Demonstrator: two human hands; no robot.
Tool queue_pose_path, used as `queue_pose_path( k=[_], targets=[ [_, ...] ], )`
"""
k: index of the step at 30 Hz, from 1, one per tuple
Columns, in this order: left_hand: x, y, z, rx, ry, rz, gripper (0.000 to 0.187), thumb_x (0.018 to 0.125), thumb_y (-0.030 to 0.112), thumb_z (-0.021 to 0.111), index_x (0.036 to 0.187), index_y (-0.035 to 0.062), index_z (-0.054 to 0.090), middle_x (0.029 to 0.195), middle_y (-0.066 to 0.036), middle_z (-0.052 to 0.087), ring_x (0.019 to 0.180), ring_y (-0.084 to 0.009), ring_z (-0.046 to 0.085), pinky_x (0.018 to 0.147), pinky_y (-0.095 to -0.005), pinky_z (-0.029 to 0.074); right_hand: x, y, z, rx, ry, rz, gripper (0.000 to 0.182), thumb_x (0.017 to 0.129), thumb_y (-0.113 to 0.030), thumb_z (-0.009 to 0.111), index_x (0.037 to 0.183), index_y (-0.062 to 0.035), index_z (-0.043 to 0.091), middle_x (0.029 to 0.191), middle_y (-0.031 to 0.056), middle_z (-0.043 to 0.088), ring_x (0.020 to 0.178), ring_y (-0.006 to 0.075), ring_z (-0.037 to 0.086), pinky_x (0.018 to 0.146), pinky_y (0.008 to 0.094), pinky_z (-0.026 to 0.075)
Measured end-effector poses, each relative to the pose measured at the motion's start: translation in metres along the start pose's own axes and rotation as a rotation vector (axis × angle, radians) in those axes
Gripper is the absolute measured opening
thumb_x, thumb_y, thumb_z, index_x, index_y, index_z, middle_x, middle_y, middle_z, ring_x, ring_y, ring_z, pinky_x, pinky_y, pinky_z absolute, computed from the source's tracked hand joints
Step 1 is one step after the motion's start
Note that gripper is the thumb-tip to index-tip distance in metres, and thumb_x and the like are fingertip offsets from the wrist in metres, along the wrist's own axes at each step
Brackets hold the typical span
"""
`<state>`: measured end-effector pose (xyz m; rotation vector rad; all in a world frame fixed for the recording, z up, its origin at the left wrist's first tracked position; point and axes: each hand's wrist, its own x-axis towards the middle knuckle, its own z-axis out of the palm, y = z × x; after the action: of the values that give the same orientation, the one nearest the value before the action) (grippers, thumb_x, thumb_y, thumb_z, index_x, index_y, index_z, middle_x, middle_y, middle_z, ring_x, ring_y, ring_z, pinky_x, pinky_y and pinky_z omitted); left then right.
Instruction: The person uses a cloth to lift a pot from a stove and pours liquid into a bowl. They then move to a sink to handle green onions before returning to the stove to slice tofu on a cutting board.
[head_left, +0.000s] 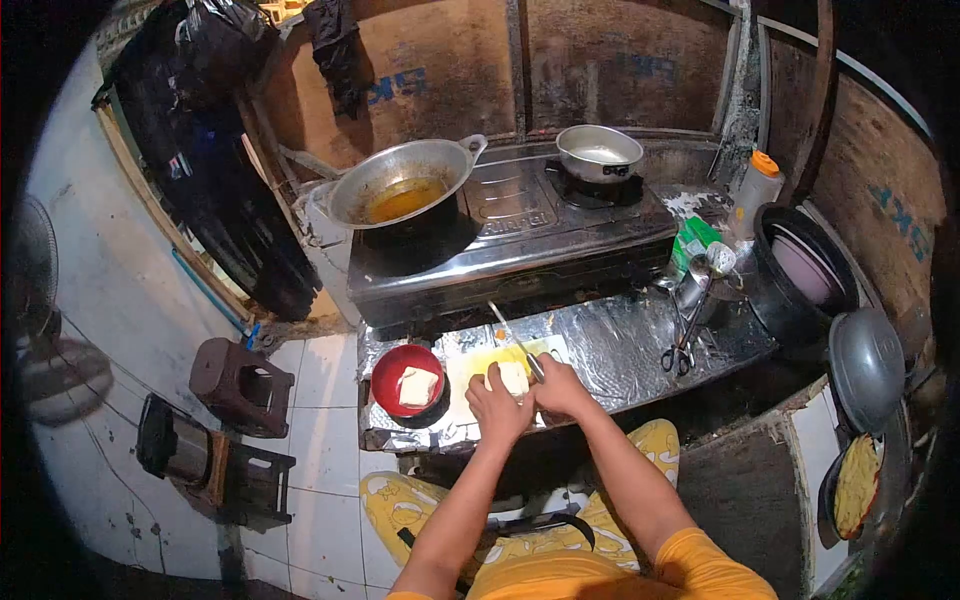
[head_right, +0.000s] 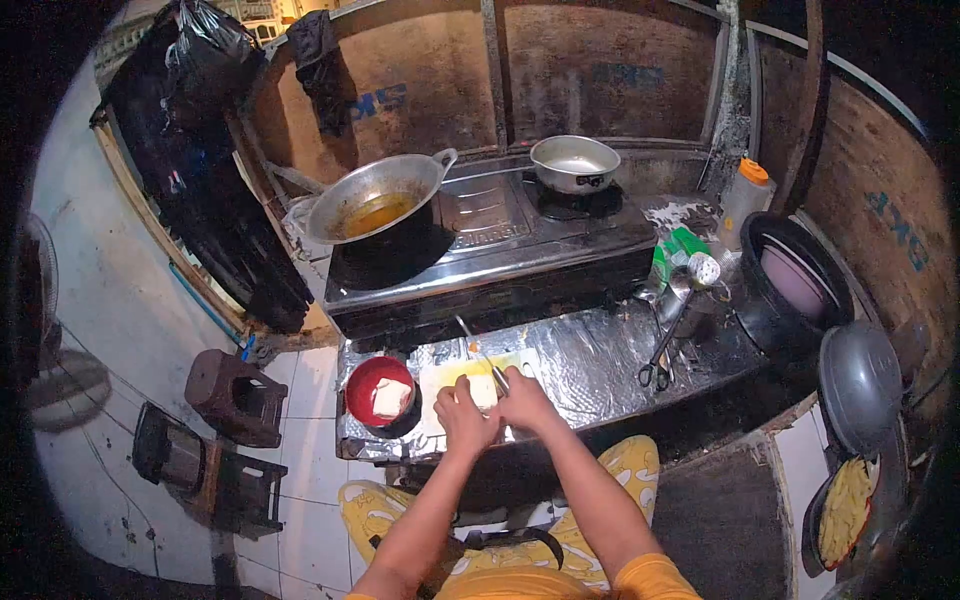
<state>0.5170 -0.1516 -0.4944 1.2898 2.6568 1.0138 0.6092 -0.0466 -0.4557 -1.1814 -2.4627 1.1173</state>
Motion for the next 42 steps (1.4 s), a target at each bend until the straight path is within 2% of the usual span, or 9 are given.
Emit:
queue_pose_path(
  k=[4,7,12,15,28,32,36,38,42],
  targets=[
    [0.000,0.004,0.010,0.028,0.021,-0.041,0.082,0.074,0.034,0.077,0.137,0.0016,0.036,0.124,-0.025,0.036,0.114,-0.0418,0.036,0.097,-0.0532,0.033,0.008,0.003,0.001,-0.044,-0.055,-0.025,0.042,0.076,-0.016,0.067,0.111,0.0022,0.053,0.102,0.0299,0.064,0.100,0.0445,0.062,0.086,0.0470,0.049],
    [0.001,0.005,0.015,0.006,0.093,-0.048,0.083,0.073,0.033,0.078,0.137,0.0024,0.036,0.124,-0.023,0.036,0.115,-0.0405,0.036,0.098,-0.0527,0.032,0.012,-0.002,0.002,0.017,0.072,0.013,0.033,0.077,-0.014,0.065,0.105,0.0011,0.055,0.098,0.0277,0.065,0.097,0.0441,0.062,0.085,0.0476,0.049],
    [0.002,0.007,0.013,-0.006,0.078,-0.133,0.081,0.070,0.031,0.077,0.135,0.0037,0.038,0.126,-0.022,0.037,0.116,-0.0391,0.037,0.100,-0.0525,0.030,0.025,-0.002,0.000,-0.095,0.090,-0.259,0.022,0.081,-0.013,0.064,0.100,-0.0038,0.057,0.096,0.0203,0.066,0.094,0.0404,0.063,0.080,0.0485,0.049],
    [0.003,0.008,0.014,-0.001,0.073,-0.153,0.079,0.070,0.028,0.076,0.135,0.0037,0.037,0.127,-0.022,0.035,0.118,-0.0392,0.036,0.101,-0.0521,0.029,0.034,-0.005,0.002,-0.165,0.042,-0.281,0.022,0.081,-0.014,0.066,0.100,-0.0048,0.058,0.096,0.0193,0.066,0.094,0.0391,0.063,0.079,0.0477,0.050],
    [0.004,0.010,0.009,-0.003,0.064,-0.164,0.084,0.069,0.020,0.074,0.139,0.0028,0.029,0.125,-0.022,0.034,0.117,-0.0400,0.034,0.102,-0.0523,0.027,0.043,-0.005,0.003,-0.141,0.006,-0.241,0.029,0.076,-0.015,0.068,0.100,-0.0021,0.061,0.094,0.0232,0.066,0.093,0.0415,0.063,0.082,0.0477,0.050],
    [0.006,0.004,0.010,-0.041,0.101,-0.042,0.085,0.070,0.022,0.075,0.140,0.0055,0.030,0.122,-0.022,0.035,0.116,-0.0396,0.035,0.100,-0.0523,0.031,0.038,0.014,-0.014,-0.054,0.225,-0.155,0.027,0.074,-0.013,0.070,0.097,-0.0017,0.063,0.091,0.0220,0.067,0.092,0.0402,0.064,0.080,0.0458,0.050],
    [0.011,-0.003,0.009,-0.082,0.035,0.003,0.086,0.070,0.025,0.077,0.140,0.0062,0.030,0.122,-0.022,0.036,0.116,-0.0395,0.036,0.102,-0.0506,0.031,0.031,0.028,-0.009,0.240,0.128,0.050,0.030,0.072,-0.010,0.068,0.100,-0.0001,0.062,0.095,0.0238,0.066,0.095,0.0407,0.063,0.082,0.0439,0.050],
    [0.009,0.002,0.000,-0.093,-0.005,-0.007,0.089,0.069,0.027,0.079,0.140,0.0061,0.030,0.125,-0.023,0.035,0.116,-0.0401,0.036,0.103,-0.0507,0.031,0.030,0.026,-0.004,0.109,0.089,-0.117,0.032,0.073,-0.009,0.067,0.103,-0.0012,0.062,0.097,0.0223,0.066,0.096,0.0396,0.063,0.083,0.0429,0.050],
    [0.001,0.009,-0.008,0.027,0.009,-0.066,0.097,0.063,0.027,0.083,0.141,0.0054,0.029,0.127,-0.023,0.039,0.118,-0.0413,0.037,0.104,-0.0494,0.031,0.044,0.017,0.002,0.027,-0.055,-0.199,0.035,0.069,-0.006,0.066,0.104,-0.0040,0.062,0.095,0.0189,0.068,0.092,0.0366,0.065,0.080,0.0419,0.051]
  ],
)
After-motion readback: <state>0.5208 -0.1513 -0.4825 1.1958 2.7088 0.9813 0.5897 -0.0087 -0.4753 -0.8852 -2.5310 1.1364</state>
